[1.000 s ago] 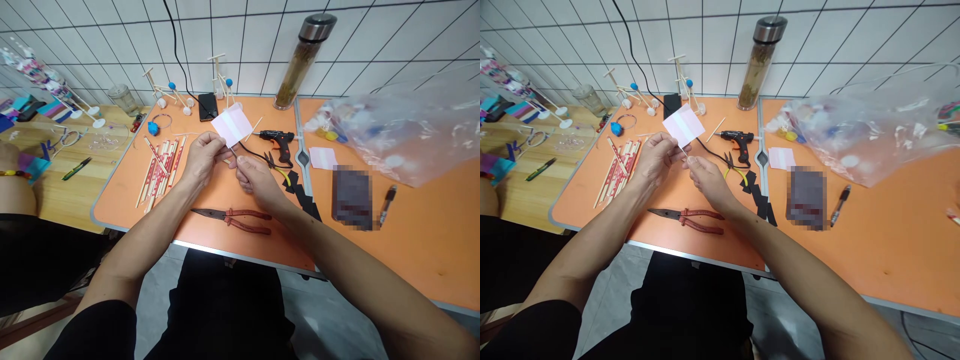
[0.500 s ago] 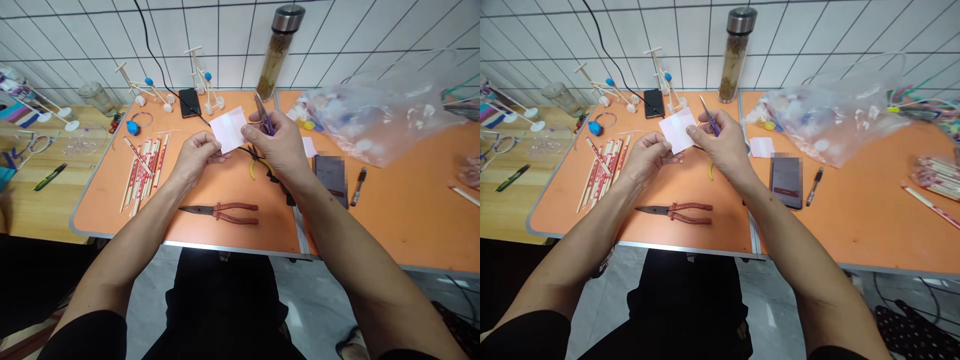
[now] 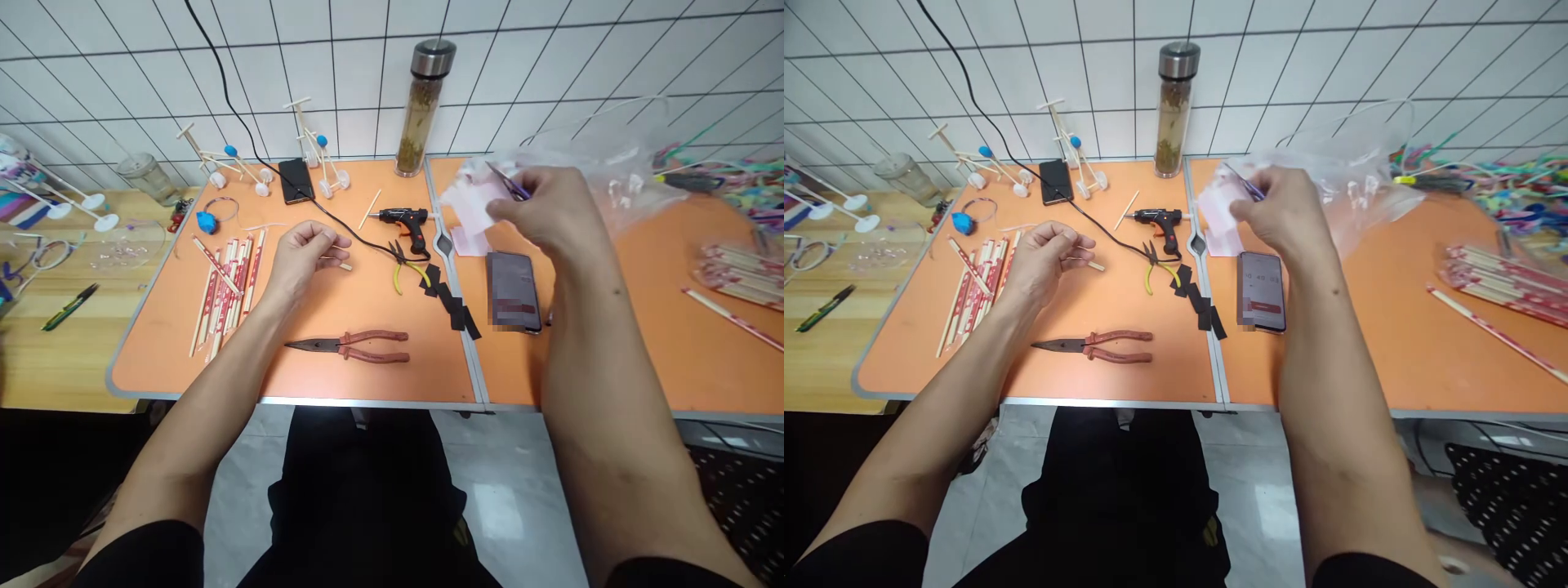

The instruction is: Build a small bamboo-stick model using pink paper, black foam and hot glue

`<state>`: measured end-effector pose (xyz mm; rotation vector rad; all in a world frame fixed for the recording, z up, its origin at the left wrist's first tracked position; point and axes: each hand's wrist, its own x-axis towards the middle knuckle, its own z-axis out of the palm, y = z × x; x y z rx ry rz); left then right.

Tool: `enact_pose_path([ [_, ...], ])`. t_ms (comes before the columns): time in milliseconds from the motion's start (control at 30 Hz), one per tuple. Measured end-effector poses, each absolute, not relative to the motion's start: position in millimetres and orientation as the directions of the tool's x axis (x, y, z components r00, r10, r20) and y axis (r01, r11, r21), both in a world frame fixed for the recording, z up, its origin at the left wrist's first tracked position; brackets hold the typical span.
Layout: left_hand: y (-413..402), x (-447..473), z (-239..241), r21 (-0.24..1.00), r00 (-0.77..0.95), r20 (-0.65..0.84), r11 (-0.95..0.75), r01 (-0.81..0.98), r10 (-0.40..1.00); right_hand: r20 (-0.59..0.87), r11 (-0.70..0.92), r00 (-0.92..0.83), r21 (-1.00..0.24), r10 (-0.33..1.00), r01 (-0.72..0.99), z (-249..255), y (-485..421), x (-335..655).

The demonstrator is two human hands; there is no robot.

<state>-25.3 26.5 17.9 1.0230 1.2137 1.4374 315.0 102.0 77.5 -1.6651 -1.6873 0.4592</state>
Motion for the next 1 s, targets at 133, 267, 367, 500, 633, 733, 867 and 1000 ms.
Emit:
enact_pose_path([
  [133, 28.6, -28.2, 18.7, 0.990, -0.202, 0.014, -0.042, -0.137, 0.979, 0.228, -0.075, 0.240, -0.559, 0.944, 0.826, 47.4, 120.9, 361.9],
  [267, 29.1, -33.6, 24.0, 0.986, -0.253, 0.039, -0.078, -0.146, 0.967, 0.444, 0.034, 0.278, -0.577, 0.852, 0.816, 47.7, 118.3, 372.4],
  [367, 31.4, -38.3, 24.6, 0.986, -0.285, 0.031, -0.076, -0.148, 0.958, 0.320, 0.148, 0.061, -0.587, 0.945, 0.796, 56.8, 96.3, 350.1],
  [500, 34.5, -41.5, 21.6, 0.986, -0.298, 0.020, -0.068, -0.150, 0.954, -0.004, 0.204, -0.240, -0.512, 0.971, 0.834, 45.7, 63.6, 311.2],
  [633, 35.8, -42.1, 19.8, 0.986, -0.296, 0.021, -0.068, -0.151, 0.955, -0.118, 0.249, -0.307, -0.354, 0.944, 0.901, 27.4, 51.5, 298.6],
  [733, 36.4, -42.6, 19.6, 0.987, -0.291, 0.026, -0.071, -0.146, 0.956, -0.196, 0.252, -0.308, -0.264, 0.931, 0.931, 25.4, 51.5, 299.5],
  [867, 37.1, -43.9, 19.6, 0.989, -0.292, 0.027, -0.068, -0.132, 0.956, -0.250, 0.214, -0.292, -0.298, 0.923, 0.930, 27.0, 52.7, 299.5],
  [1000, 37.8, -44.3, 19.8, 0.990, -0.299, 0.021, -0.062, -0.127, 0.954, -0.282, 0.136, -0.268, -0.411, 0.921, 0.901, 25.8, 54.0, 301.4],
])
